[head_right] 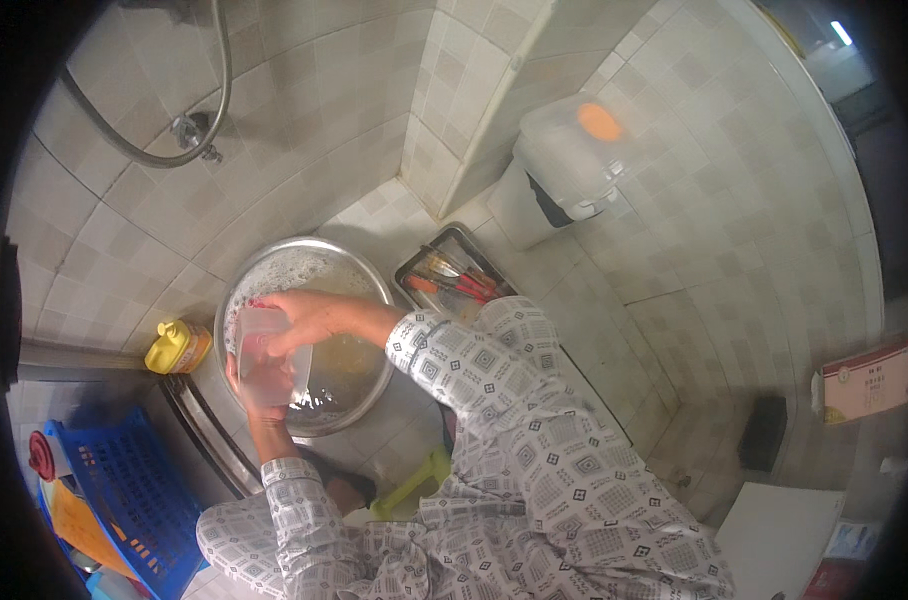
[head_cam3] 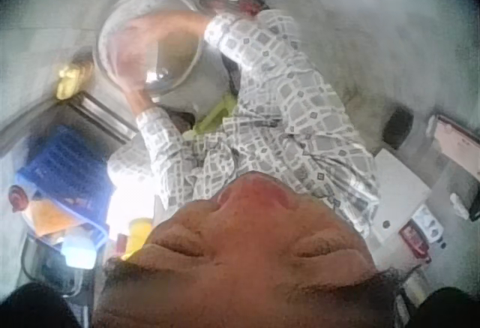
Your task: The person washes a clear plastic container and its red lid in a basin of soapy water with a sponge and places them on another container.
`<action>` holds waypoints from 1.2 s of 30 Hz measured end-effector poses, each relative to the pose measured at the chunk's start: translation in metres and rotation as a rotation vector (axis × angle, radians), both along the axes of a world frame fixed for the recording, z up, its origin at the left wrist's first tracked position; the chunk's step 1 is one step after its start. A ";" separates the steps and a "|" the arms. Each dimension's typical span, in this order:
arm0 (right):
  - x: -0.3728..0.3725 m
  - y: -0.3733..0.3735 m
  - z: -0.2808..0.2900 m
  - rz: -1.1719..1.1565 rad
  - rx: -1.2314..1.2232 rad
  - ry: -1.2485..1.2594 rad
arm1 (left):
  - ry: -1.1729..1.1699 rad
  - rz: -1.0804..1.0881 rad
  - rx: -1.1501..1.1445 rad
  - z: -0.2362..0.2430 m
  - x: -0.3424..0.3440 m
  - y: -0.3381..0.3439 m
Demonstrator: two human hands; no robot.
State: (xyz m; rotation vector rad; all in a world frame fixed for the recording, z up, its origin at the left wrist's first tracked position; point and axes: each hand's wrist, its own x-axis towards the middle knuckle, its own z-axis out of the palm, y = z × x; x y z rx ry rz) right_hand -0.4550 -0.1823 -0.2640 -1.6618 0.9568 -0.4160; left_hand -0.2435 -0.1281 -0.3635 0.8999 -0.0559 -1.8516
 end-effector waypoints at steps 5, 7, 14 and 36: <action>-0.023 0.021 0.025 0.260 -0.029 0.158 | -0.074 -0.214 -0.316 -0.001 0.013 0.017; -0.033 0.038 0.038 0.265 -0.137 0.160 | -0.110 -0.299 -0.372 0.009 0.014 0.020; -0.036 0.051 0.046 0.143 -0.403 0.190 | -0.272 -0.116 -0.273 0.041 0.012 0.013; -0.074 0.031 0.094 -0.466 -0.773 0.421 | -1.854 -0.593 -0.781 0.126 0.066 0.040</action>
